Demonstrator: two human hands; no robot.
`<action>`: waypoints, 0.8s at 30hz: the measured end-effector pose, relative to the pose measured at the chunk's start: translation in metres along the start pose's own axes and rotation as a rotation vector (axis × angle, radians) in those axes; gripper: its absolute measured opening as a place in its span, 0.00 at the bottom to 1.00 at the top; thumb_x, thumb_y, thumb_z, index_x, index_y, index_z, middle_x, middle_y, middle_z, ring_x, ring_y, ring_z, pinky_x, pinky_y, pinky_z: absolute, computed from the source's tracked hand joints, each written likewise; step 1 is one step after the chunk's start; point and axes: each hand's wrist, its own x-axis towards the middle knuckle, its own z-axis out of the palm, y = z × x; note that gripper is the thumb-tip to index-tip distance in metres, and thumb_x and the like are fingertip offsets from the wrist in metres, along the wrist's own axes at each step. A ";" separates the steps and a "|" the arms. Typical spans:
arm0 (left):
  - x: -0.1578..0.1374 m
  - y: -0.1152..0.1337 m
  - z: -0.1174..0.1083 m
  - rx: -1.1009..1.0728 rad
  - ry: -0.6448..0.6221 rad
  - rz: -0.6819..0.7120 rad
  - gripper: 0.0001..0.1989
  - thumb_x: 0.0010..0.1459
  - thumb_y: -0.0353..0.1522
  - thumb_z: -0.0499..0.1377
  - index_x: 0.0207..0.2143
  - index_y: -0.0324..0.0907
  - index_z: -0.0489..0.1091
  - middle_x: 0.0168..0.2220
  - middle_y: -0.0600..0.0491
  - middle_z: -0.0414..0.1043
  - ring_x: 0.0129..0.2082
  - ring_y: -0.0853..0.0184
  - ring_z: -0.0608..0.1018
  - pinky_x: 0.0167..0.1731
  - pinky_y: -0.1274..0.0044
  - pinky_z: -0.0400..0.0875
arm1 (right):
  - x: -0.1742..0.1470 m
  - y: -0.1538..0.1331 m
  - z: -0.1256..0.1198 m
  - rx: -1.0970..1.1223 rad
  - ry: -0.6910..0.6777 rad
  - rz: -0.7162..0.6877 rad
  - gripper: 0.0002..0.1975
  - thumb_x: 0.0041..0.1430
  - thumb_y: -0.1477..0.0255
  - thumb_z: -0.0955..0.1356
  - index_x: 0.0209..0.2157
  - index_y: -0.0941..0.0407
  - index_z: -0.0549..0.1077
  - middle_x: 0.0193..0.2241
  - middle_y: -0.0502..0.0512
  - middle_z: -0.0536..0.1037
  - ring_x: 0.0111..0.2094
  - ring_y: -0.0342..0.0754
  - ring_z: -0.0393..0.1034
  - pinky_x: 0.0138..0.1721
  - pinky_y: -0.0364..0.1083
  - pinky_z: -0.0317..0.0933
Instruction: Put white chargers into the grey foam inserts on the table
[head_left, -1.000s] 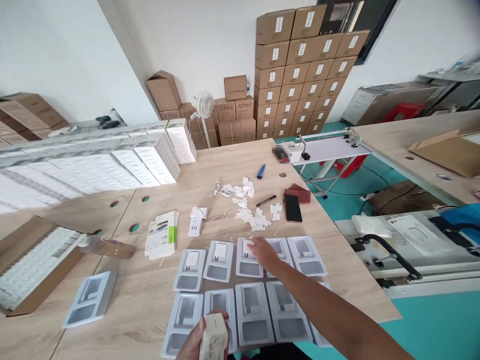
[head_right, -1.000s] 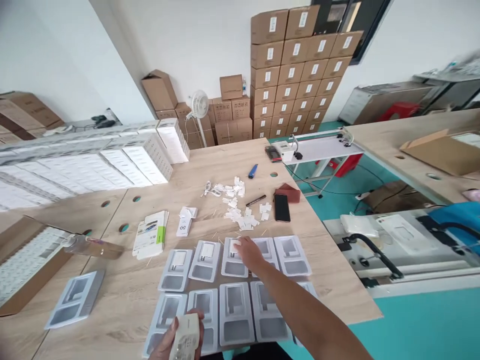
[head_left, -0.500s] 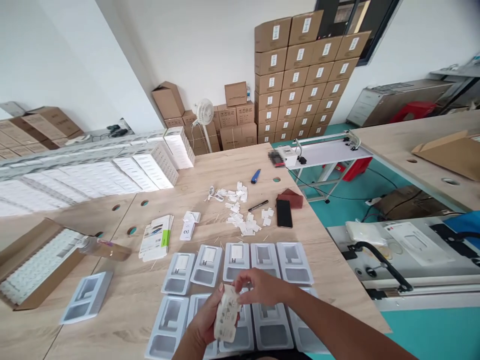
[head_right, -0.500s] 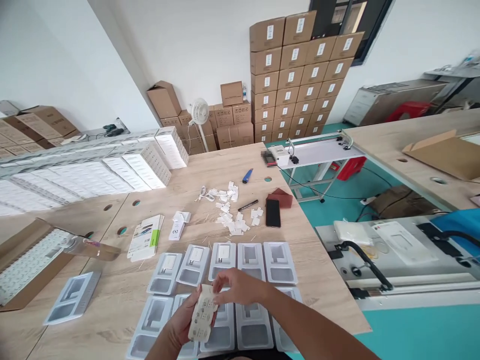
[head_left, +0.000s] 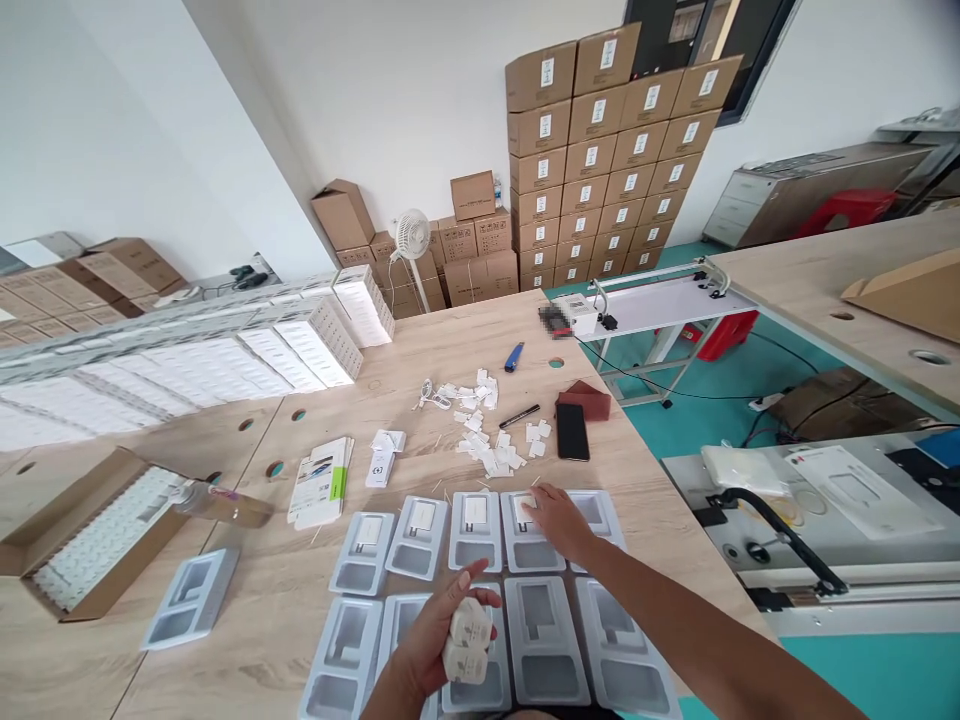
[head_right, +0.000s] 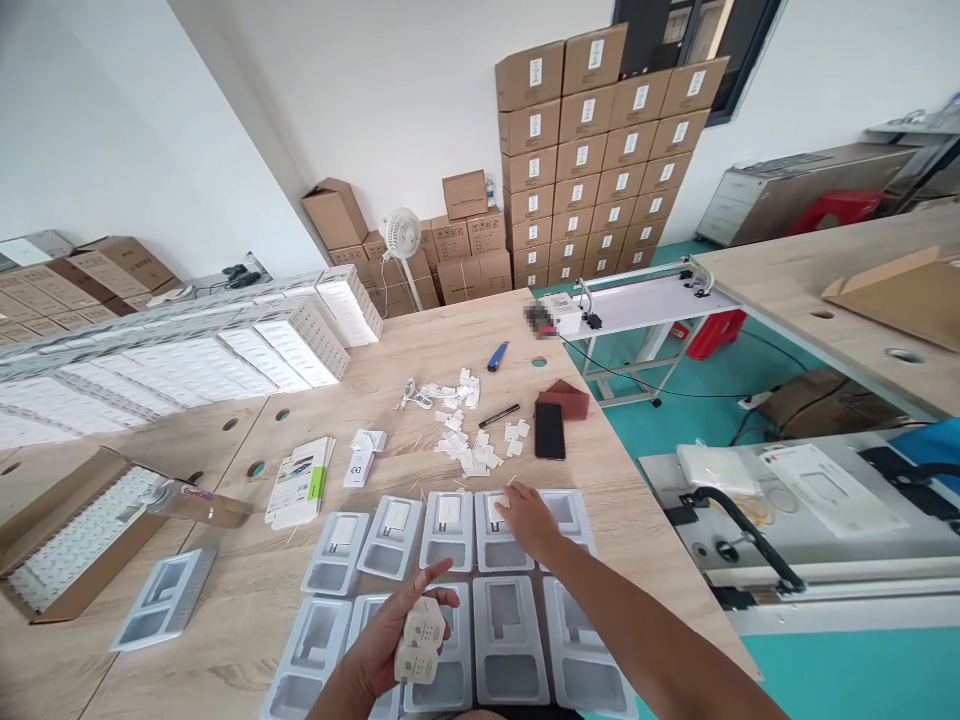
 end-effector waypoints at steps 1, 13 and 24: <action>0.000 0.001 -0.001 -0.001 0.003 0.008 0.26 0.55 0.48 0.57 0.54 0.52 0.64 0.36 0.55 0.76 0.23 0.70 0.79 0.18 0.85 0.73 | -0.003 -0.010 -0.003 0.026 0.000 0.014 0.17 0.57 0.80 0.63 0.46 0.59 0.77 0.61 0.66 0.63 0.65 0.66 0.47 0.63 0.67 0.40; 0.021 -0.005 0.020 -0.013 -0.109 -0.051 0.30 0.56 0.46 0.58 0.60 0.59 0.56 0.48 0.50 0.76 0.24 0.69 0.81 0.17 0.84 0.77 | -0.076 -0.095 -0.027 0.457 -0.286 0.000 0.18 0.49 0.67 0.74 0.43 0.52 0.73 0.43 0.48 0.78 0.44 0.46 0.73 0.44 0.41 0.66; 0.010 -0.009 0.010 -0.037 -0.128 -0.074 0.28 0.53 0.52 0.58 0.53 0.52 0.66 0.52 0.49 0.72 0.33 0.65 0.83 0.16 0.87 0.76 | -0.061 0.093 -0.053 -0.135 0.133 0.097 0.22 0.54 0.72 0.67 0.52 0.55 0.77 0.52 0.59 0.75 0.54 0.58 0.64 0.59 0.56 0.56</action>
